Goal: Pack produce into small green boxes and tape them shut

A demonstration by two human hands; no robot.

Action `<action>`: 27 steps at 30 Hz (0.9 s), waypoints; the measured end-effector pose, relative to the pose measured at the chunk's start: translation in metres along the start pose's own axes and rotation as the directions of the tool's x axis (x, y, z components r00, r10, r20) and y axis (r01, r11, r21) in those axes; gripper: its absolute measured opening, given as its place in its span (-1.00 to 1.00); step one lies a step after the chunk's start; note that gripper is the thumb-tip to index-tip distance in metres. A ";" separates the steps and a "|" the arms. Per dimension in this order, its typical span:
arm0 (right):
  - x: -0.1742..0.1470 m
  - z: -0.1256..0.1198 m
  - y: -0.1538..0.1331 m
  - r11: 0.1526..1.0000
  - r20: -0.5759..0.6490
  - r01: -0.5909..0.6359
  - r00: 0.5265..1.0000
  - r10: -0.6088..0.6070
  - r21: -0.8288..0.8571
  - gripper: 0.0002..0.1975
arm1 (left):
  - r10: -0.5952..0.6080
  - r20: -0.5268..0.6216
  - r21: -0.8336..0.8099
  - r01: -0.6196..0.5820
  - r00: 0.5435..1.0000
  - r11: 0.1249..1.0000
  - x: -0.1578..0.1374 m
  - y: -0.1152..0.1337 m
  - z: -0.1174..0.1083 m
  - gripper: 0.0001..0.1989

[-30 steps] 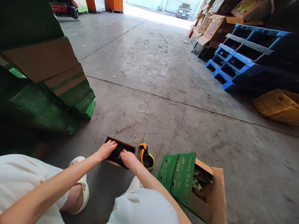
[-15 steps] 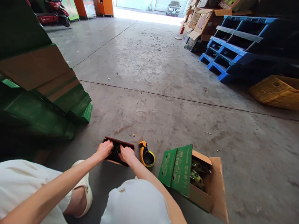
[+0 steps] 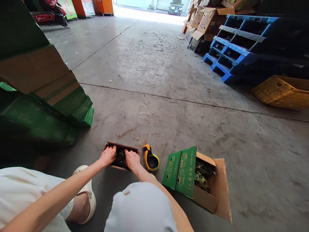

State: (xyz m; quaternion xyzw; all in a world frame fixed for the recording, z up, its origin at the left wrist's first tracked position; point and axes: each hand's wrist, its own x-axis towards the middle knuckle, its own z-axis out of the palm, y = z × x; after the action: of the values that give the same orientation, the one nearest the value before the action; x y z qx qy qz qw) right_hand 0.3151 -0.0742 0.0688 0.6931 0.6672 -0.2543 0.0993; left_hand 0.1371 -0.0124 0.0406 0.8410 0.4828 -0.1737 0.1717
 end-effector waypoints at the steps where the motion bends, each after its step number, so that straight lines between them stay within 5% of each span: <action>1: 0.002 0.001 0.000 1.000 0.006 0.002 1.000 -0.002 0.001 -0.57 | 0.012 0.001 -0.011 -0.012 1.000 1.000 0.002 -0.003 0.000 -0.34; 7: 0.014 0.006 0.005 0.998 -0.016 0.037 0.999 -0.037 0.041 -0.55 | 0.112 0.062 -0.020 -0.111 0.992 0.994 0.012 -0.016 -0.007 -0.59; 12: 0.008 0.008 0.011 0.997 -0.070 0.064 0.996 -0.060 0.052 -0.72 | 0.197 0.084 -0.009 -0.197 0.977 0.980 0.008 -0.016 -0.009 -0.51; 20: -0.005 0.016 0.004 0.983 -0.204 0.179 0.962 -0.182 -0.037 -0.82 | 0.024 -0.065 0.032 -0.022 0.998 0.999 -0.005 -0.003 0.000 -0.55; 27: -0.011 0.015 0.008 0.970 -0.185 0.235 0.952 -0.243 -0.065 -0.73 | 0.055 -0.077 0.044 -0.052 0.996 0.998 -0.007 0.003 -0.007 -0.53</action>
State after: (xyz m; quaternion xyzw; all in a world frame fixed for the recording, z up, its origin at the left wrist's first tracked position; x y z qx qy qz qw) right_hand 0.3202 -0.0918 0.0598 0.6261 0.7579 -0.1826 0.0178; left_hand 0.1372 -0.0162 0.0502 0.8632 0.4625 -0.1463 0.1396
